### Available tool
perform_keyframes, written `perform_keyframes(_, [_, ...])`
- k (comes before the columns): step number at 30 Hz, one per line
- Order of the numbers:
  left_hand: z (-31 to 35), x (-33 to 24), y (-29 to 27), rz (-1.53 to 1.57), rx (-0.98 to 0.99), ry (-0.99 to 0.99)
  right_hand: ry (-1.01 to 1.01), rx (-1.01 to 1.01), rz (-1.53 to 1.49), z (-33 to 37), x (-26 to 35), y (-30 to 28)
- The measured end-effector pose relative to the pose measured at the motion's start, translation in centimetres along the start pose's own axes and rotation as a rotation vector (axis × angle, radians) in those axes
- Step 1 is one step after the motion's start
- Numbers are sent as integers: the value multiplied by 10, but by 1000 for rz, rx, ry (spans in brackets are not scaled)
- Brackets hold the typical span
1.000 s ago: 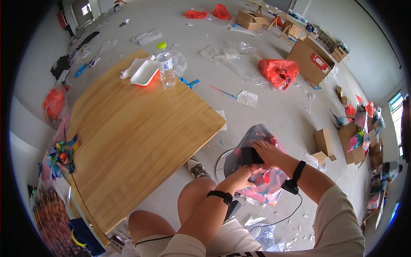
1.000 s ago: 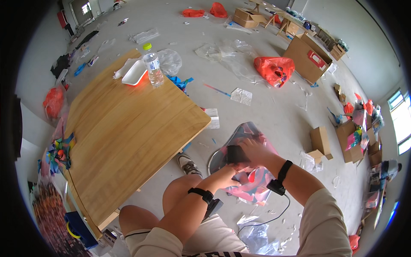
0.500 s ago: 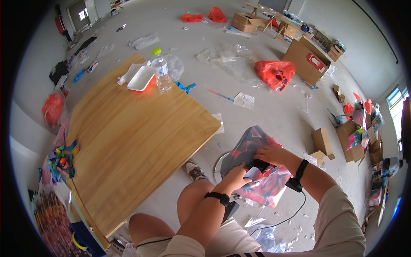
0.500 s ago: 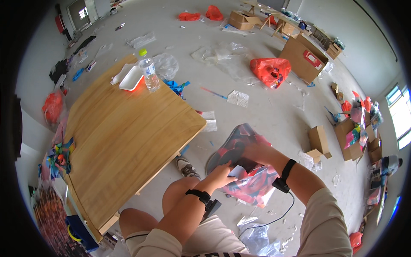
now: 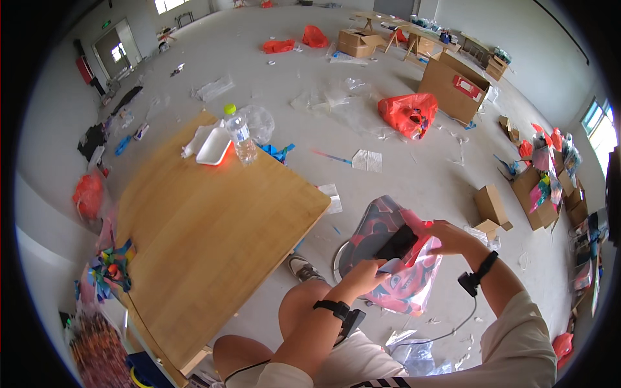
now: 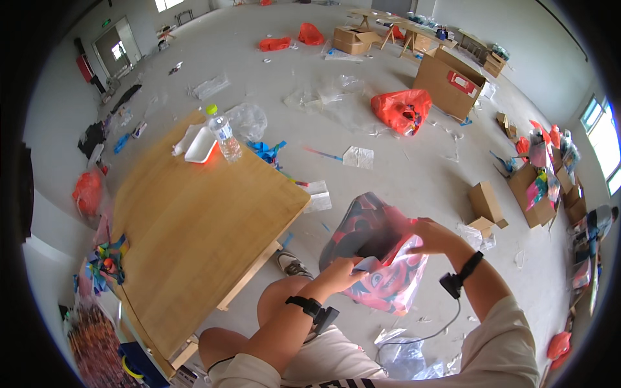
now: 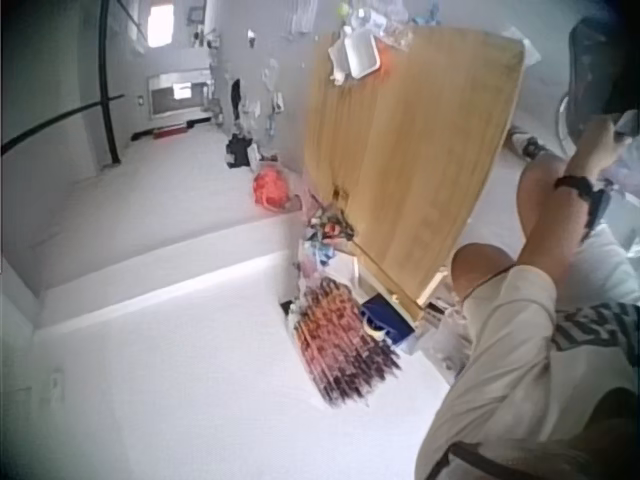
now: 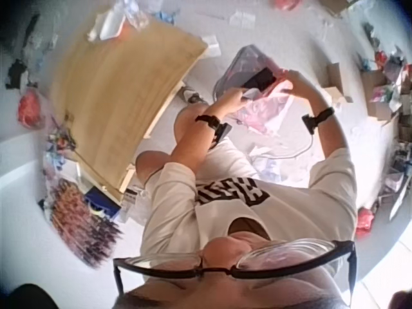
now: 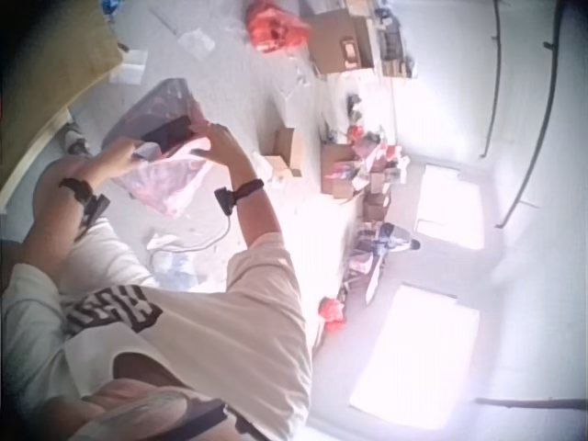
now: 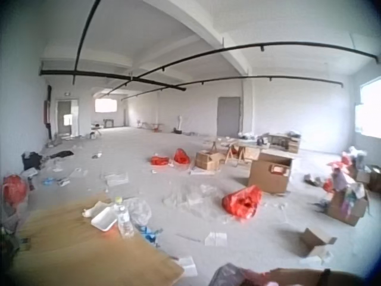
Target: The person is assembling or packaging kite components featuring cartoon characters.
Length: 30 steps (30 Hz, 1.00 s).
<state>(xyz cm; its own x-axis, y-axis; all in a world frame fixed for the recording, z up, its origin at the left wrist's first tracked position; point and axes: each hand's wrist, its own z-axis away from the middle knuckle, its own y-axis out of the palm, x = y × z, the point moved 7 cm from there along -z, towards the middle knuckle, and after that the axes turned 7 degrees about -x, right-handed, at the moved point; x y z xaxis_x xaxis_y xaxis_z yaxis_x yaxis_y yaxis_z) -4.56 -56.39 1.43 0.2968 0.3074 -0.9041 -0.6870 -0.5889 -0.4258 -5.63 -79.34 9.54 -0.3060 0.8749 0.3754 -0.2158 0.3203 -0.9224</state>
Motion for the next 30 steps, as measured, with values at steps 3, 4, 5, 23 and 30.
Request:
perform_keyframes(3, [4,-19,6,2,-59,61,-47,33,154,46,-14,-1])
perform_keyframes(4, [8,-25,15,-9,-135,181,-41,78,211,62,-25,3])
perform_keyframes(5, [11,-33,21,-17,-205,301,2,75,246,80,-44,9])
perform_keyframes(23, [358,-195,-225,530,-1079,-56,-161,-363,-499,113,181,-213])
perform_keyframes(30, [489,-251,-276,607,-1086,154,-381,-268,-796,-1,279,-192])
